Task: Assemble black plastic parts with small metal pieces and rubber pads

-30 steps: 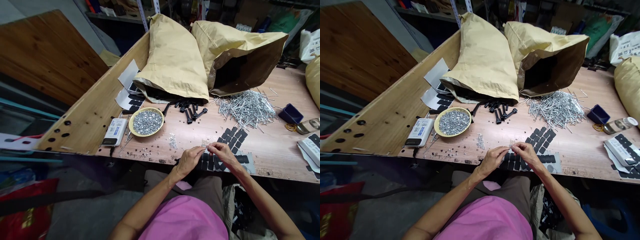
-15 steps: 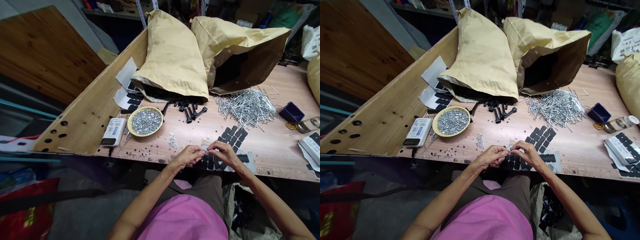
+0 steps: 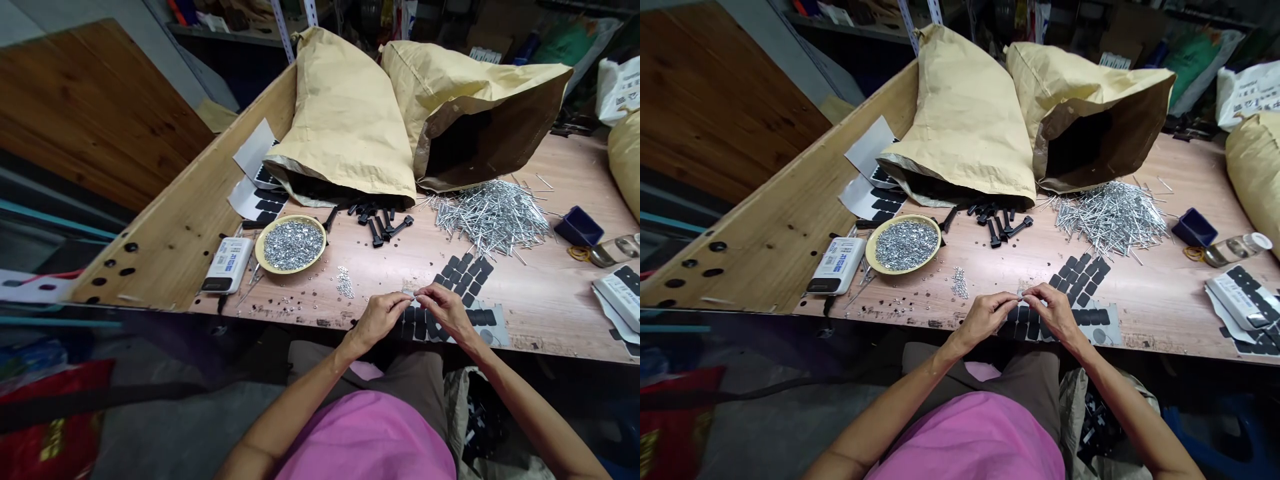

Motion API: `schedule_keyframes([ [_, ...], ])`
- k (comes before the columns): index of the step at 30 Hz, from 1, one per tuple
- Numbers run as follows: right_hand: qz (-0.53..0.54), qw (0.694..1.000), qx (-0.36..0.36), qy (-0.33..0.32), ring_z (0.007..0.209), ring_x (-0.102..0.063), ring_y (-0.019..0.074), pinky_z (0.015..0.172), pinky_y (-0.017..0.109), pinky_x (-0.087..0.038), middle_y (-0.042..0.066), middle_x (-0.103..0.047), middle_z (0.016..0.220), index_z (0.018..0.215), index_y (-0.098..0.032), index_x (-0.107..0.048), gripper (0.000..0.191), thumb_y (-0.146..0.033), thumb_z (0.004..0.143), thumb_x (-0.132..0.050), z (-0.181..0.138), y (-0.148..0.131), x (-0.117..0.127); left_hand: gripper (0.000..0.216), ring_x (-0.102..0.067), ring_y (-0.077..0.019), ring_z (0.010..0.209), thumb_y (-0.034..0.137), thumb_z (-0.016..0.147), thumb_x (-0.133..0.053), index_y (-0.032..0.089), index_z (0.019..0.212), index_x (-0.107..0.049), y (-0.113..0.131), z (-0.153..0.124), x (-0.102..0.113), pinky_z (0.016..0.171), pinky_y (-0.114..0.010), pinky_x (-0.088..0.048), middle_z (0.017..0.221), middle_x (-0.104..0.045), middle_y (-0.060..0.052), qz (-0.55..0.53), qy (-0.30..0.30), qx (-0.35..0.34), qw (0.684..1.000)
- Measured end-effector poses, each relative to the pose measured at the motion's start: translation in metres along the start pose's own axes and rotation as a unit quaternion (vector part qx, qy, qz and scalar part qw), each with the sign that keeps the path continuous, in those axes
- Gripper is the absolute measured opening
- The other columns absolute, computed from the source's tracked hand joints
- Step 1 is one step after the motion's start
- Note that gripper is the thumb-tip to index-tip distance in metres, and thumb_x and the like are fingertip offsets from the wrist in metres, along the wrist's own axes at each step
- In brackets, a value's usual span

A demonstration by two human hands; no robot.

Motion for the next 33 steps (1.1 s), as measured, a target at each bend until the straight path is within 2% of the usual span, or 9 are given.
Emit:
schedule_keyframes([
  [9, -0.097, 0.991, 0.088, -0.005, 0.063, -0.054, 0.0152, 0.059, 0.027, -0.043, 0.005, -0.059, 0.071, 0.079, -0.021, -0.058, 0.040, -0.044, 0.097, -0.029, -0.002, -0.007, -0.003, 0.020, -0.068, -0.0171, 0.079, 0.020, 0.085, -0.054, 0.019, 0.093, -0.072, 0.003, -0.002, -0.006, 0.075, -0.025, -0.052, 0.092, -0.075, -0.004, 0.038, -0.003, -0.061, 0.997],
  [14, -0.147, 0.987, 0.066, 0.000, 0.053, -0.048, 0.0154, 0.057, 0.028, -0.038, 0.002, -0.050, 0.053, 0.060, -0.022, -0.053, 0.059, -0.054, 0.095, -0.018, -0.001, 0.003, -0.002, 0.019, -0.068, -0.0158, 0.077, 0.020, 0.085, -0.054, 0.018, 0.091, -0.072, 0.008, -0.002, -0.011, 0.073, -0.023, -0.052, 0.089, -0.075, -0.004, 0.017, -0.009, -0.053, 0.998],
  [16, -0.136, 0.990, 0.033, -0.001, 0.052, -0.049, 0.0150, 0.058, 0.029, -0.039, 0.001, -0.051, 0.053, 0.061, -0.022, -0.056, 0.063, -0.056, 0.095, -0.014, 0.002, 0.006, 0.004, 0.019, -0.068, -0.0154, 0.076, 0.020, 0.085, -0.054, 0.017, 0.090, -0.072, 0.009, 0.001, -0.010, 0.072, -0.022, -0.051, 0.088, -0.075, -0.004, 0.001, -0.001, -0.038, 0.999],
  [18, -0.093, 0.996, 0.014, -0.006, 0.059, -0.055, 0.0153, 0.062, 0.029, -0.042, 0.003, -0.059, 0.064, 0.073, -0.022, -0.062, 0.060, -0.056, 0.095, -0.018, 0.004, 0.004, 0.012, 0.019, -0.068, -0.0150, 0.076, 0.021, 0.085, -0.054, 0.017, 0.090, -0.072, 0.009, 0.003, -0.008, 0.069, -0.021, -0.051, 0.086, -0.074, -0.004, -0.012, 0.004, -0.022, 1.000],
  [21, -0.033, 0.998, 0.038, -0.026, 0.072, -0.060, 0.0166, 0.067, 0.028, -0.044, 0.005, -0.065, 0.080, 0.087, -0.022, -0.064, 0.045, -0.056, 0.092, -0.034, 0.007, -0.005, 0.018, 0.019, -0.067, -0.0147, 0.075, 0.022, 0.085, -0.054, 0.017, 0.089, -0.072, 0.009, 0.006, -0.006, 0.066, -0.020, -0.050, 0.083, -0.074, -0.003, -0.019, 0.001, -0.010, 1.000],
  [23, -0.037, 0.997, 0.059, -0.035, 0.073, -0.059, 0.0166, 0.067, 0.028, -0.043, 0.005, -0.065, 0.079, 0.085, -0.022, -0.064, 0.042, -0.055, 0.091, -0.039, 0.008, -0.010, 0.017, 0.019, -0.066, -0.0143, 0.074, 0.022, 0.084, -0.054, 0.017, 0.088, -0.072, 0.009, 0.005, -0.007, 0.066, -0.020, -0.049, 0.081, -0.073, -0.003, -0.025, -0.003, -0.012, 1.000],
  [27, -0.124, 0.991, 0.050, -0.025, 0.064, -0.054, 0.0155, 0.065, 0.029, -0.039, 0.003, -0.056, 0.063, 0.063, -0.021, -0.057, 0.053, -0.056, 0.093, -0.030, 0.009, -0.008, 0.011, 0.015, -0.062, -0.0130, 0.068, 0.022, 0.082, -0.056, 0.017, 0.081, -0.071, 0.009, 0.001, -0.012, 0.067, -0.021, -0.047, 0.073, -0.070, -0.002, -0.045, 0.001, -0.012, 0.999],
  [30, -0.144, 0.989, -0.017, -0.003, 0.058, -0.049, 0.0148, 0.064, 0.030, -0.037, 0.002, -0.050, 0.056, 0.056, -0.021, -0.049, 0.060, -0.056, 0.094, -0.019, 0.007, 0.000, 0.013, 0.014, -0.057, -0.0111, 0.060, 0.029, 0.080, -0.061, 0.017, 0.079, -0.068, 0.003, 0.001, -0.016, 0.063, -0.022, -0.045, 0.063, -0.064, 0.001, -0.137, 0.028, 0.054, 0.989],
  [33, -0.073, 0.991, -0.102, 0.041, 0.059, -0.051, 0.0148, 0.062, 0.029, -0.039, 0.002, -0.054, 0.062, 0.062, -0.021, -0.050, 0.054, -0.057, 0.092, -0.024, 0.000, 0.007, 0.016, 0.020, -0.059, -0.0106, 0.067, 0.036, 0.075, -0.067, 0.017, 0.083, -0.065, -0.005, 0.006, -0.023, 0.067, -0.022, -0.046, 0.073, -0.066, 0.000, -0.349, 0.064, 0.140, 0.924],
])
Point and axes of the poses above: each hand's wrist, its own z-axis towards the middle knuckle, its own x-axis out of the back of the hand, y = z × x, the point moved 5 cm from there along z, towards the middle knuckle
